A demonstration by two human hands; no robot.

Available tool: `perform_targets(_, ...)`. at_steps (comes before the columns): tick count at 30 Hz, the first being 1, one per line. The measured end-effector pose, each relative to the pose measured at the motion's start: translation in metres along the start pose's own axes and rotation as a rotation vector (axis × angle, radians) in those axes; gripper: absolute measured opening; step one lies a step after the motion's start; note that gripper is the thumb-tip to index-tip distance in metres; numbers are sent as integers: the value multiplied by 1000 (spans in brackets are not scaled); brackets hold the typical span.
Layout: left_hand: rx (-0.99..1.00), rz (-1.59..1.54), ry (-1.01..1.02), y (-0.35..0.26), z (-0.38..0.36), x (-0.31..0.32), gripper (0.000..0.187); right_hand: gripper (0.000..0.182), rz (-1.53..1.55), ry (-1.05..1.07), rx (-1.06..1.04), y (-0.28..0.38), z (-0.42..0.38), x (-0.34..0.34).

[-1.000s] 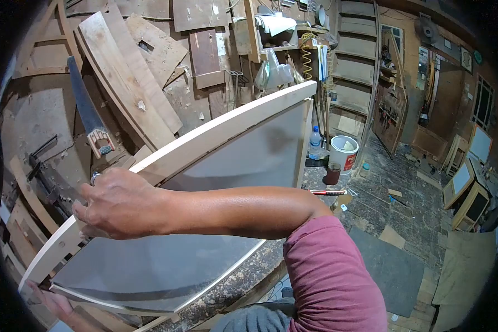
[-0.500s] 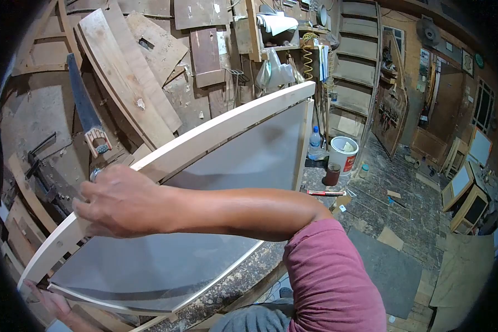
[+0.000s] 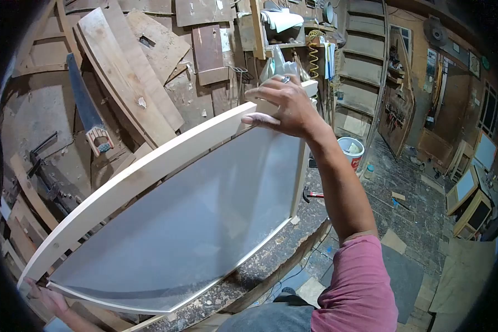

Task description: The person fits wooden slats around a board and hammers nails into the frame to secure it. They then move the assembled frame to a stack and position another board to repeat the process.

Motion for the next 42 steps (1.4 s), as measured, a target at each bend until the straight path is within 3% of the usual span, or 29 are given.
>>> perform_targets(3, 19, -80, -5, -3, 9, -9, 58, 51, 147, -45, 16, -16, -13, 10)
perform_targets(4, 26, -82, 3, -8, 14, -14, 58, 53, 81, -107, -74, -12, -14, 5)
perform_targets(7, 603, 454, -117, -81, 27, -59, 36, 54, 78, -234, -133, -15, -18, 4)
perform_targets(9, 991, 819, -223, -126, 30, -93, 31, 55, 83, -247, -120, -20, -22, 3)
perform_targets(11, 1114, 1004, -234, -99, -78, 23, 39, 61, 86, -298, -144, -24, -25, 1)
perform_targets(12, 1210, 1197, -239, -80, -137, 90, 56, 59, 121, -293, -153, -27, -28, 1)
perform_targets(14, 576, 825, 100, 11, -181, 183, 48, 58, 184, -282, -177, -32, -31, -1)
perform_targets(15, 1192, 1173, 458, 42, -278, 316, 44, 57, 207, -321, -194, -34, -34, -5)
perform_targets(16, 1274, 1321, 526, 88, -343, 393, 49, 56, 229, -363, -206, -35, -37, -8)
perform_targets(17, 1241, 1297, 770, 131, -389, 450, 61, 56, 255, -369, -211, -35, -39, -9)
perform_targets(18, 1193, 1493, 806, 160, -405, 472, 67, 50, 304, -376, -202, -36, -41, -11)
perform_targets(20, 765, 1334, 1152, 213, -414, 503, 66, 38, 320, -360, -216, -40, -44, -14)
perform_targets(21, 757, 1356, 1134, 211, -416, 518, 66, 38, 343, -357, -225, -42, -44, -15)
perform_targets(23, 38, 1722, 1311, 248, -415, 510, 56, 38, 420, -371, -221, -45, -44, -16)
perform_targets(24, 417, 1657, 1363, 248, -418, 518, 49, 38, 464, -318, -220, -45, -44, -13)
perform_targets(29, 329, 1700, 1210, 256, -405, 511, 42, 34, 442, -426, -274, -55, -53, -18)
perform_targets(31, 405, 1756, 1279, 255, -408, 512, 39, 32, 684, -609, -296, -89, -73, -46)
perform_targets(33, 413, 1764, 1279, 254, -411, 516, 38, 43, 626, -643, -367, -148, -109, -51)
perform_targets(35, 424, 1770, 1280, 253, -414, 516, 37, 69, 679, -802, 65, -219, -151, -17)
perform_targets(37, 321, 1728, 1278, 255, -414, 515, 36, 86, 994, -586, 387, -252, -165, 41)
perform_targets(39, 356, 1746, 1282, 255, -414, 517, 36, 88, 1312, -251, 413, -235, -158, 80)
perform_targets(42, 395, 1751, 1297, 256, -409, 513, 36, 75, 1497, -103, 385, -205, -149, 80)
Point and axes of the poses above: each hand's wrist, its own z-axis towards the middle knuckle, its own x-axis out of the palm, y = z × x, the point moved 9 cm from there along z, towards the middle knuckle
